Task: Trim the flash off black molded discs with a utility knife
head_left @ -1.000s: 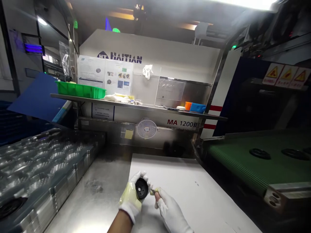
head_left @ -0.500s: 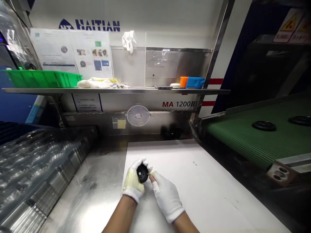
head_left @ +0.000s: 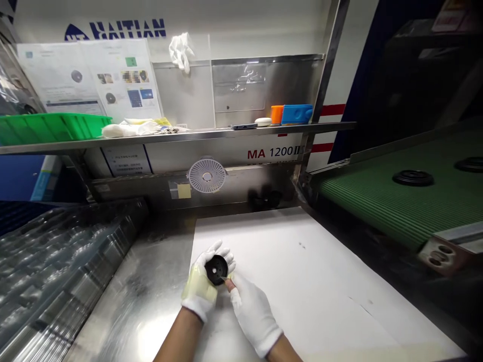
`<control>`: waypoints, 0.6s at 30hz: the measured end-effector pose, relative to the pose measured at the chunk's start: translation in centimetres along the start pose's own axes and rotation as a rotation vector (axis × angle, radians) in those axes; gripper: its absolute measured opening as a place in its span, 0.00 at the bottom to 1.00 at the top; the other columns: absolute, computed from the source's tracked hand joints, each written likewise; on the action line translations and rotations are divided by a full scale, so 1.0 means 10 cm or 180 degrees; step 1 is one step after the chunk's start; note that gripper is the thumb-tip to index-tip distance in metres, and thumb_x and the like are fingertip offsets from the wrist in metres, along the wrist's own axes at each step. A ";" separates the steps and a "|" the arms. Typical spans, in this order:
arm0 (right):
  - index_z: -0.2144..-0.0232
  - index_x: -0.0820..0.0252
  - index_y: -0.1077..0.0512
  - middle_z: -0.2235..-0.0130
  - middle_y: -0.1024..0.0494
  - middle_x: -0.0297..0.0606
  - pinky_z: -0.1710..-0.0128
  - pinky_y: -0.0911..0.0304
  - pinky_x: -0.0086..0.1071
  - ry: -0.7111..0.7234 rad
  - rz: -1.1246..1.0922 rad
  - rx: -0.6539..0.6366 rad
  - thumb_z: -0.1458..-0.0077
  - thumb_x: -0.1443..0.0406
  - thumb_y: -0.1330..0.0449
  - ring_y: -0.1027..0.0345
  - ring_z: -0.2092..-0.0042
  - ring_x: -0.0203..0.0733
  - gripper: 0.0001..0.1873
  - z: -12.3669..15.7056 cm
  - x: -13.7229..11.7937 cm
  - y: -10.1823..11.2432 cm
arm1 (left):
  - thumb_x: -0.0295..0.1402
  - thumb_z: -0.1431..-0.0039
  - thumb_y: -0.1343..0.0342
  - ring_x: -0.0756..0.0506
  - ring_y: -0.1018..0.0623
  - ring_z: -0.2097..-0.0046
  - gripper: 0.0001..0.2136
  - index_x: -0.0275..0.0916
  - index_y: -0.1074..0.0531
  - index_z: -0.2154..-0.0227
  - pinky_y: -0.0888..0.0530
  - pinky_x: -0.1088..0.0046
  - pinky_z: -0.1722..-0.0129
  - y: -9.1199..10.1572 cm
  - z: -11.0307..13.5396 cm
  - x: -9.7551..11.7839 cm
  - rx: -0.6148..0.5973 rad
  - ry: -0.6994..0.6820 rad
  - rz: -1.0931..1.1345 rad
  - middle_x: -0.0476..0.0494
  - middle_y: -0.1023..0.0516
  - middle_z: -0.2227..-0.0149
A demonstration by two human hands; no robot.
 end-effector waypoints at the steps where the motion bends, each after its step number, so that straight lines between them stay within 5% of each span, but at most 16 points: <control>1: 0.70 0.54 0.34 0.71 0.26 0.31 0.71 0.46 0.28 -0.0016 -0.0008 0.0006 0.39 0.63 0.56 0.33 0.69 0.39 0.12 0.01 0.01 0.02 | 0.25 0.54 0.45 0.43 0.25 0.71 0.10 0.33 0.29 0.65 0.26 0.60 0.68 -0.02 0.03 0.01 -0.0053 0.0003 -0.0001 0.40 0.26 0.73; 10: 0.74 0.54 0.40 0.74 0.31 0.30 0.74 0.52 0.30 -0.0144 0.0282 0.0220 0.37 0.59 0.60 0.39 0.73 0.39 0.16 0.06 -0.11 -0.02 | 0.23 0.55 0.43 0.52 0.29 0.74 0.04 0.36 0.32 0.77 0.27 0.72 0.67 0.00 0.00 0.14 0.0018 -0.0539 0.0371 0.51 0.33 0.78; 18: 0.73 0.54 0.38 0.74 0.29 0.30 0.74 0.52 0.30 -0.0148 0.0348 0.0302 0.37 0.60 0.58 0.36 0.73 0.40 0.15 0.15 -0.27 -0.15 | 0.27 0.52 0.43 0.51 0.26 0.69 0.12 0.40 0.30 0.61 0.27 0.71 0.60 0.11 0.06 0.24 0.0130 -0.0828 0.0436 0.51 0.28 0.73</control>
Point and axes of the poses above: each hand's wrist, its own z-axis away from the middle knuckle, its own y-axis out of the back of the hand, x = y × z, the point moved 9 cm from there along -z, towards the middle knuckle
